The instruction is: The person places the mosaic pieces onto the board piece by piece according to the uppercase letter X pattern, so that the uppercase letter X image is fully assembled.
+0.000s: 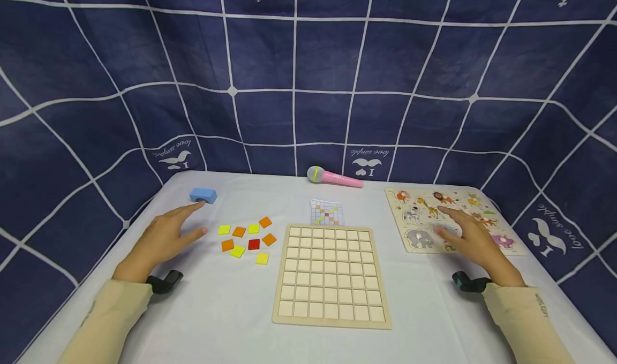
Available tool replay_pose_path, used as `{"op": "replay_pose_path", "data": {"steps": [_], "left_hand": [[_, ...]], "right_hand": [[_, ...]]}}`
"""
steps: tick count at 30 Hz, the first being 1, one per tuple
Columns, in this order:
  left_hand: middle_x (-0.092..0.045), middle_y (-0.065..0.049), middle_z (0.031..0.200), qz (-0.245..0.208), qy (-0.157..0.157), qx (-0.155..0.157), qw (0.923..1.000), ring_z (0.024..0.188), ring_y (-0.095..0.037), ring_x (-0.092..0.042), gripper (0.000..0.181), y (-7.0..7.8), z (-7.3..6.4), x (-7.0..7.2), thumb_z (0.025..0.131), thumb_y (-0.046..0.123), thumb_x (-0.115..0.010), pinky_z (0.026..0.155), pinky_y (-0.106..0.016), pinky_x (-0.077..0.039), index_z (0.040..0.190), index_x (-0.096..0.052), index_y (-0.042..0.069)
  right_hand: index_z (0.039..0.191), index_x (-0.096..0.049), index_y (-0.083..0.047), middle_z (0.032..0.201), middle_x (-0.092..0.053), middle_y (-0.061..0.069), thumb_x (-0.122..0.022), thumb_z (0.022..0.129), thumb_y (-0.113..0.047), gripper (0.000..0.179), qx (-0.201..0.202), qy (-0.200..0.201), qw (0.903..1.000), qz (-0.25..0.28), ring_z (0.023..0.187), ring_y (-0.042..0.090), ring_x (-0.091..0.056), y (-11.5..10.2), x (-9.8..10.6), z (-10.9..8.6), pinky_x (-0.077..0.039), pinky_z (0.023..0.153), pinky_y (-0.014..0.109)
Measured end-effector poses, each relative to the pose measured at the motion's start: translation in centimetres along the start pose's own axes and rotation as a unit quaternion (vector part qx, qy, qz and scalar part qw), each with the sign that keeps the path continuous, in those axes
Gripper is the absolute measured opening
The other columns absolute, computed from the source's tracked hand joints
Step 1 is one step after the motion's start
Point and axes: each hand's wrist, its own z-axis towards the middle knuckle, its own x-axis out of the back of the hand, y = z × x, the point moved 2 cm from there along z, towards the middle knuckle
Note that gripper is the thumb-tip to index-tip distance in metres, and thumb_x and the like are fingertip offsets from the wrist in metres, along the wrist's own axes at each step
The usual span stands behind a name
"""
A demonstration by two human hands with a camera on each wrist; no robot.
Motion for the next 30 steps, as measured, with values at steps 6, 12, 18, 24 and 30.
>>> {"op": "replay_pose_path", "data": {"steps": [6,12,18,24,30], "left_hand": [[-0.06,-0.032,0.147,-0.048,-0.019,-0.006,0.9986,0.131,-0.055,-0.06,0.066,0.5,0.3,-0.1,0.101,0.024,-0.079,0.108,-0.072,-0.043,0.155,-0.053,-0.002],[-0.066,-0.026,0.143,-0.101,-0.032,0.0,0.9944,0.125,-0.049,-0.066,0.059,1.2,0.5,-0.3,0.102,0.019,-0.076,0.106,-0.074,-0.044,0.153,-0.056,-0.001],[-0.069,-0.022,0.14,-0.135,-0.032,-0.004,0.9903,0.121,-0.043,-0.07,0.054,1.3,0.4,-0.5,0.102,0.016,-0.075,0.105,-0.066,-0.049,0.151,-0.058,-0.001],[-0.071,-0.021,0.136,-0.166,-0.052,0.0,0.9848,0.119,-0.039,-0.07,0.052,1.0,0.8,-1.4,0.104,0.018,-0.073,0.102,-0.057,-0.053,0.151,-0.059,-0.001],[-0.076,-0.017,0.128,-0.213,-0.076,0.016,0.974,0.112,-0.03,-0.069,0.047,0.2,0.8,-2.8,0.106,0.014,-0.07,0.091,-0.027,-0.055,0.149,-0.06,-0.002]], "right_hand": [[0.15,-0.052,0.009,0.143,-0.059,0.038,-0.072,0.105,-0.018,0.056,0.017,-0.006,0.9991,0.039,0.127,0.061,-0.057,-0.8,-0.1,0.0,-0.046,0.103,0.074],[0.148,-0.054,0.012,0.133,-0.068,0.031,-0.073,0.104,-0.013,0.054,0.028,-0.019,0.9969,0.071,0.117,0.049,-0.068,-1.6,-0.6,0.1,-0.057,0.101,0.038],[0.139,-0.061,0.013,0.116,-0.075,0.025,-0.074,0.098,0.002,0.045,0.085,-0.007,0.9891,0.121,0.099,-0.001,-0.068,-2.1,-1.5,0.2,-0.05,0.086,0.01],[0.139,-0.062,0.012,0.109,-0.077,0.018,-0.072,0.101,0.001,0.041,0.079,-0.039,0.981,0.173,0.094,-0.003,-0.068,-2.9,-2.4,0.2,-0.055,0.081,0.015],[0.139,-0.062,0.013,0.109,-0.077,0.019,-0.07,0.101,0.004,0.04,0.103,-0.074,0.9696,0.209,0.096,0.0,-0.07,-3.7,-4.0,0.4,-0.056,0.082,0.017]]}}
